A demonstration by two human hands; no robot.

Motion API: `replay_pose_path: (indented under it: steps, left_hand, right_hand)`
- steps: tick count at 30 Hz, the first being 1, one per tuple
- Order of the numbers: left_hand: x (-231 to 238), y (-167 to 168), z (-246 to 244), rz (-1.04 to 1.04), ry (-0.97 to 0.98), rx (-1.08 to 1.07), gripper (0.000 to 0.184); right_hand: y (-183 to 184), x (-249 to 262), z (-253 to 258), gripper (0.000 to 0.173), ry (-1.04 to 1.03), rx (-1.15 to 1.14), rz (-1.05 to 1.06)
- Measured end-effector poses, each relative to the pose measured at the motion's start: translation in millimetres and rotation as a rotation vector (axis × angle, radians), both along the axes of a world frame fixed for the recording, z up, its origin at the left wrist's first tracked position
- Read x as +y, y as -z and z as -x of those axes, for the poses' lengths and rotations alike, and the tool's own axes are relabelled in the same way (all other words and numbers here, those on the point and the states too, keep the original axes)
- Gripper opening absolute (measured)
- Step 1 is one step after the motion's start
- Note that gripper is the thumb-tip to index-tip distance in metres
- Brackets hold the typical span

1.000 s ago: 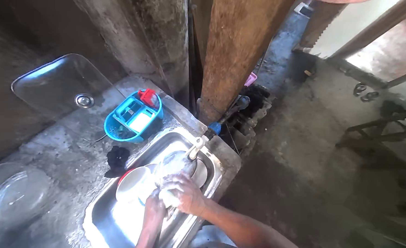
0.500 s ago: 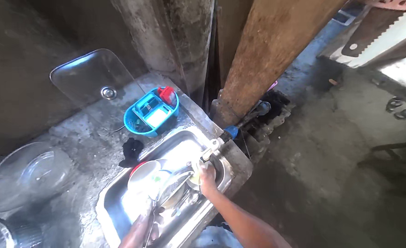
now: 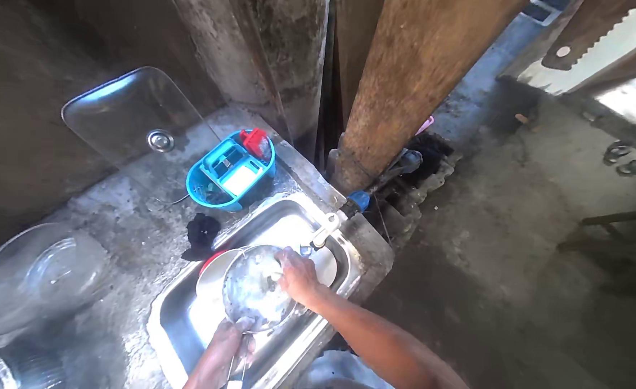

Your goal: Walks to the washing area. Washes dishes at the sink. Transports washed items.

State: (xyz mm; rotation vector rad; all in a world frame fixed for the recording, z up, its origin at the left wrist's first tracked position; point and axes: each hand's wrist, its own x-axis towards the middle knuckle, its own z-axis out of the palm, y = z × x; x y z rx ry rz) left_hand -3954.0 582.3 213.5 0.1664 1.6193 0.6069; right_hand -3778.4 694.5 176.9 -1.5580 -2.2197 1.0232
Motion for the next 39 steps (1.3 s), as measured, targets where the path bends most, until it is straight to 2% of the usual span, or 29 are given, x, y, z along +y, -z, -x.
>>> replay_pose_path:
  steps: [3, 4, 6, 8, 10, 11, 13, 14, 16, 17, 19, 21, 22, 23, 25, 26, 28, 30, 31, 33, 36, 37, 39]
  left_hand:
    - [6.9, -6.6, -7.4, 0.032, 0.053, -0.084, 0.015]
    - [10.0, -5.1, -7.3, 0.026, 0.068, -0.095, 0.017]
    - [19.9, 0.8, -0.8, -0.004, 0.104, -0.094, 0.018]
    - [24.9, 2.5, 7.8, -0.035, 0.152, -0.106, 0.017]
    - [16.5, 6.5, 14.9, -0.034, 0.187, -0.129, 0.013]
    - [13.0, 7.9, 15.9, -0.024, 0.182, -0.134, 0.011]
    - [11.9, 8.9, 12.4, -0.027, 0.155, -0.152, 0.010]
    - [11.5, 8.7, 7.7, -0.025, 0.139, -0.165, 0.010]
    - [14.6, 5.9, -0.5, -0.019, 0.121, -0.180, 0.010]
    - [18.9, 7.0, -0.6, -0.035, 0.118, -0.165, 0.010]
    - [23.8, 10.0, 7.2, -0.077, 0.140, -0.098, 0.010]
    - [21.9, 11.7, 14.2, -0.101, 0.185, -0.082, 0.011]
    - [20.9, 11.2, 14.9, -0.102, 0.177, -0.084, 0.010]
    - [20.7, 10.0, 13.8, -0.107, 0.163, -0.101, 0.009]
    - [22.1, 9.2, 6.6, -0.106, 0.159, -0.145, 0.010]
    - [23.3, 10.1, 4.0, -0.106, 0.154, -0.153, 0.011]
    - [30.7, 9.2, 6.5, -0.127, 0.131, -0.115, 0.012]
    - [36.6, 8.4, 13.6, -0.150, 0.114, -0.036, 0.013]
    - [34.7, 8.1, 15.5, -0.148, 0.092, -0.010, 0.013]
    - [27.8, 5.4, 16.5, -0.134, 0.081, -0.001, 0.019]
    - [21.3, 3.5, 9.7, -0.098, 0.098, -0.001, 0.020]
    - [20.7, 3.5, 9.1, -0.103, 0.088, 0.015, 0.020]
    - [29.3, 3.5, 11.2, -0.134, 0.093, 0.065, 0.018]
  right_hand:
    - [11.9, 2.8, 21.4, 0.042, 0.040, 0.011, -0.112]
    - [9.5, -2.2, 31.4, 0.043, 0.055, 0.073, -0.064]
    - [-5.0, -14.6, 48.4, 0.043, 0.016, 0.249, 0.162]
    - [-11.2, -21.9, 51.0, 0.035, -0.222, 0.397, 0.238]
    - [-8.9, -20.1, 35.8, 0.032, -0.387, 0.307, 0.161]
    - [-7.6, -15.6, 27.0, 0.032, -0.339, 0.210, 0.104]
    - [-11.6, 1.0, 20.9, 0.040, -0.098, 0.064, 0.076]
    - [-10.4, 4.9, 26.2, 0.042, 0.004, 0.062, 0.066]
    - [-8.6, 1.7, 44.7, 0.042, 0.105, 0.199, 0.144]
    - [-11.5, -1.2, 50.2, 0.039, 0.051, 0.294, 0.197]
    - [-13.3, -6.9, 49.1, 0.033, -0.276, 0.370, 0.265]
    - [-7.8, 0.9, 35.4, 0.033, -0.521, 0.221, 0.272]
    - [-5.5, 6.5, 28.7, 0.033, -0.486, 0.141, 0.239]
    - [-8.1, 13.3, 24.3, 0.033, -0.351, 0.092, 0.230]
    - [-16.2, 22.9, 30.9, 0.035, -0.010, 0.169, 0.199]
    - [-19.2, 20.0, 40.4, 0.035, 0.081, 0.254, 0.205]
    - [-21.1, 1.7, 53.6, 0.036, -0.004, 0.364, 0.255]
    - [-12.3, -7.4, 43.4, 0.032, -0.266, 0.299, 0.224]
    - [-7.8, -7.4, 32.3, 0.032, -0.356, 0.173, 0.171]
    - [-4.2, 3.4, 11.8, 0.031, -0.398, -0.034, -0.047]
    - [-3.7, 34.2, -0.9, 0.021, -0.321, -0.082, -0.466]
    - [1.5, 33.8, -1.2, 0.021, -0.321, -0.083, -0.477]
    - [7.1, 17.2, 0.5, 0.027, -0.346, -0.124, -0.227]
